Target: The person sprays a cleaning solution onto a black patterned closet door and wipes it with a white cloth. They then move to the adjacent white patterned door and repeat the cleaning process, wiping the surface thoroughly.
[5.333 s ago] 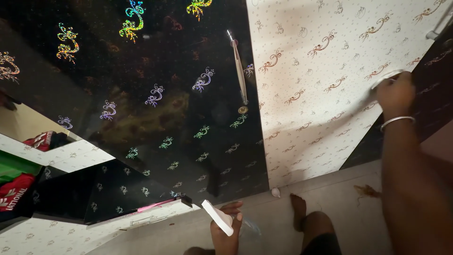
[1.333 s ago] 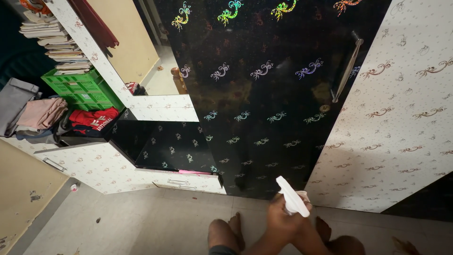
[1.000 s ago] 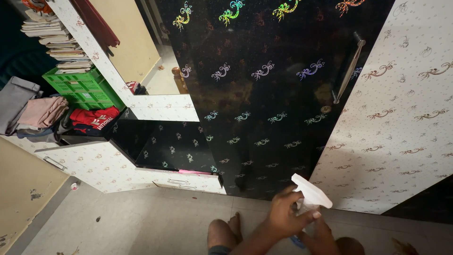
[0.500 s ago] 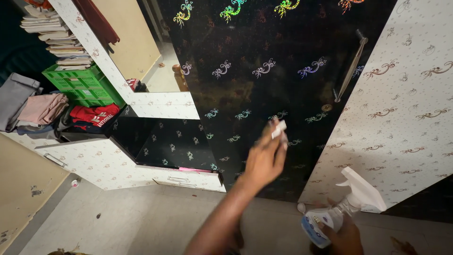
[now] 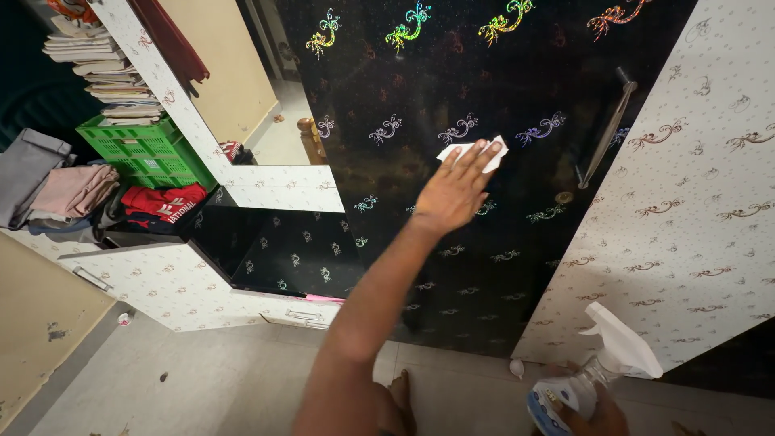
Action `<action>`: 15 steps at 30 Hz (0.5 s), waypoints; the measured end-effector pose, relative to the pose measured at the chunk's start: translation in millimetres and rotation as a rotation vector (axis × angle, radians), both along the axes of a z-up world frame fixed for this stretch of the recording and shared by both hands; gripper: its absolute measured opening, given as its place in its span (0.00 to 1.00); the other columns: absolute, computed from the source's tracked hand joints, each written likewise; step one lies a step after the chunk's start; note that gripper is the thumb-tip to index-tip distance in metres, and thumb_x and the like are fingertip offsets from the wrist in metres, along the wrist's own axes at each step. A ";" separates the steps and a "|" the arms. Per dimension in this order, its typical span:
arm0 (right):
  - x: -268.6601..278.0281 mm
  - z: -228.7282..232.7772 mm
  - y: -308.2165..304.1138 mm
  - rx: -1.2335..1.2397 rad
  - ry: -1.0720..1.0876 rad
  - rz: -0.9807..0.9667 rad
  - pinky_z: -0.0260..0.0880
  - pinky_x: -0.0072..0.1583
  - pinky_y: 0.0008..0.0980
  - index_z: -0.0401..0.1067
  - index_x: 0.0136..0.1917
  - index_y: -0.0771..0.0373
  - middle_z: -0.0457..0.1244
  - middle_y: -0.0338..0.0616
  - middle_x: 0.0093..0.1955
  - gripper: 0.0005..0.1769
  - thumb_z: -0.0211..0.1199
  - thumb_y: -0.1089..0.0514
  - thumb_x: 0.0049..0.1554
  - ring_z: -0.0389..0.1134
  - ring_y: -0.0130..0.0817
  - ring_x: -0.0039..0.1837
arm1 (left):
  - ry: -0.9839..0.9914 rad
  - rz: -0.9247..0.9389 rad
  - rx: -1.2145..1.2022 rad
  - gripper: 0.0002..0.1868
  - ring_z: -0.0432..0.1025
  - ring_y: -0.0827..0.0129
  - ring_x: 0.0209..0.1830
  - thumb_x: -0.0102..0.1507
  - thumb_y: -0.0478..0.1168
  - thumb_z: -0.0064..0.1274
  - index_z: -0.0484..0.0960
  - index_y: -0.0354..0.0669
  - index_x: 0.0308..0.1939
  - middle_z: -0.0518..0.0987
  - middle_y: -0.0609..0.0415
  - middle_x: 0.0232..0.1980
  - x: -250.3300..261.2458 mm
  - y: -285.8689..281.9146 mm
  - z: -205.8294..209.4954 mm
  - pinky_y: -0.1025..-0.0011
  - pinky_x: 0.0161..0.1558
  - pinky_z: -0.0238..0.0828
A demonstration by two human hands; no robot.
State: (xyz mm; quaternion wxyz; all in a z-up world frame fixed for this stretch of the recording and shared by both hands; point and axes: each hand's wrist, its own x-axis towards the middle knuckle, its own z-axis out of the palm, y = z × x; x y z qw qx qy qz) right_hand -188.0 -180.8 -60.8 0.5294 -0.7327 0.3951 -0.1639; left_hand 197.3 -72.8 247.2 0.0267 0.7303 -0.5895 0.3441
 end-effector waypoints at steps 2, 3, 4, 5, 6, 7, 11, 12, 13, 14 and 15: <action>-5.5 0.6 -4.1 -0.025 0.081 -0.007 0.68 0.69 0.41 0.62 0.75 0.65 0.71 0.56 0.61 0.44 0.75 0.58 0.48 0.73 0.45 0.65 | 0.006 -0.018 0.039 0.31 0.42 0.62 0.85 0.69 0.55 0.44 0.68 0.45 0.73 0.49 0.55 0.84 16.8 10.5 -2.3 0.56 0.80 0.40; -6.4 1.1 -6.5 -0.032 0.103 -0.008 0.68 0.69 0.41 0.63 0.75 0.64 0.71 0.56 0.61 0.44 0.75 0.57 0.48 0.73 0.45 0.64 | 0.019 -0.018 0.006 0.32 0.42 0.60 0.84 0.69 0.55 0.45 0.67 0.44 0.74 0.50 0.53 0.84 25.3 16.1 -2.9 0.56 0.80 0.40; -7.4 0.8 -8.3 -0.033 0.126 -0.010 0.69 0.69 0.41 0.64 0.75 0.63 0.71 0.55 0.61 0.44 0.75 0.57 0.48 0.74 0.45 0.64 | 0.031 -0.017 -0.026 0.33 0.43 0.59 0.84 0.69 0.55 0.45 0.66 0.43 0.74 0.50 0.52 0.84 34.2 22.8 -3.2 0.56 0.80 0.41; -8.8 0.0 -10.8 -0.033 0.144 -0.004 0.68 0.69 0.41 0.63 0.75 0.63 0.71 0.55 0.61 0.44 0.76 0.57 0.48 0.74 0.45 0.64 | 0.043 -0.015 -0.059 0.34 0.44 0.57 0.84 0.69 0.56 0.45 0.66 0.42 0.75 0.51 0.51 0.84 42.1 29.9 -3.8 0.55 0.80 0.41; -9.4 -3.5 -11.0 0.012 0.083 -0.011 0.68 0.69 0.41 0.63 0.75 0.64 0.71 0.56 0.61 0.44 0.75 0.58 0.48 0.74 0.46 0.64 | 0.068 0.024 -0.101 0.36 0.44 0.55 0.84 0.69 0.57 0.45 0.64 0.40 0.76 0.51 0.48 0.83 50.4 37.9 -3.3 0.54 0.80 0.40; -10.3 -8.5 -11.9 0.056 0.021 -0.019 0.67 0.68 0.42 0.62 0.74 0.66 0.71 0.58 0.61 0.44 0.74 0.59 0.47 0.73 0.47 0.64 | 0.093 0.062 -0.143 0.38 0.44 0.52 0.84 0.69 0.58 0.45 0.63 0.39 0.76 0.52 0.44 0.82 58.5 46.5 -2.6 0.52 0.80 0.40; -7.1 -41.3 -17.1 0.075 -0.056 -0.078 0.70 0.66 0.47 0.60 0.73 0.75 0.68 0.65 0.62 0.46 0.75 0.64 0.44 0.72 0.52 0.64 | 0.242 0.286 -0.345 0.43 0.42 0.41 0.82 0.69 0.61 0.45 0.57 0.34 0.77 0.49 0.32 0.80 73.7 67.4 -12.5 0.47 0.78 0.39; -7.7 -47.1 -18.6 0.085 -0.063 -0.072 0.70 0.65 0.47 0.61 0.72 0.74 0.68 0.66 0.62 0.45 0.74 0.64 0.44 0.72 0.52 0.64 | 0.269 0.311 -0.414 0.43 0.42 0.40 0.82 0.69 0.61 0.45 0.56 0.33 0.77 0.49 0.31 0.80 74.1 68.5 -18.0 0.47 0.78 0.39; -8.0 -52.0 -17.9 0.095 -0.069 -0.067 0.71 0.65 0.46 0.62 0.72 0.74 0.69 0.66 0.62 0.44 0.74 0.64 0.44 0.72 0.53 0.64 | 0.296 0.337 -0.484 0.44 0.41 0.39 0.83 0.69 0.61 0.45 0.55 0.31 0.77 0.48 0.30 0.81 73.6 70.5 -25.2 0.47 0.79 0.38; -8.6 -54.9 -18.0 0.105 -0.074 -0.060 0.71 0.65 0.46 0.63 0.71 0.73 0.69 0.66 0.61 0.44 0.73 0.64 0.44 0.72 0.53 0.63 | 0.324 0.363 -0.553 0.45 0.41 0.38 0.83 0.70 0.61 0.45 0.53 0.30 0.77 0.48 0.28 0.81 73.1 72.4 -33.1 0.47 0.79 0.38; -8.4 -56.1 -19.3 0.141 -0.091 -0.080 0.71 0.65 0.47 0.62 0.72 0.73 0.68 0.66 0.62 0.44 0.73 0.64 0.45 0.72 0.53 0.64 | 0.359 0.354 -0.608 0.46 0.40 0.37 0.83 0.70 0.61 0.45 0.52 0.28 0.78 0.47 0.27 0.81 72.1 70.2 -40.8 0.47 0.79 0.38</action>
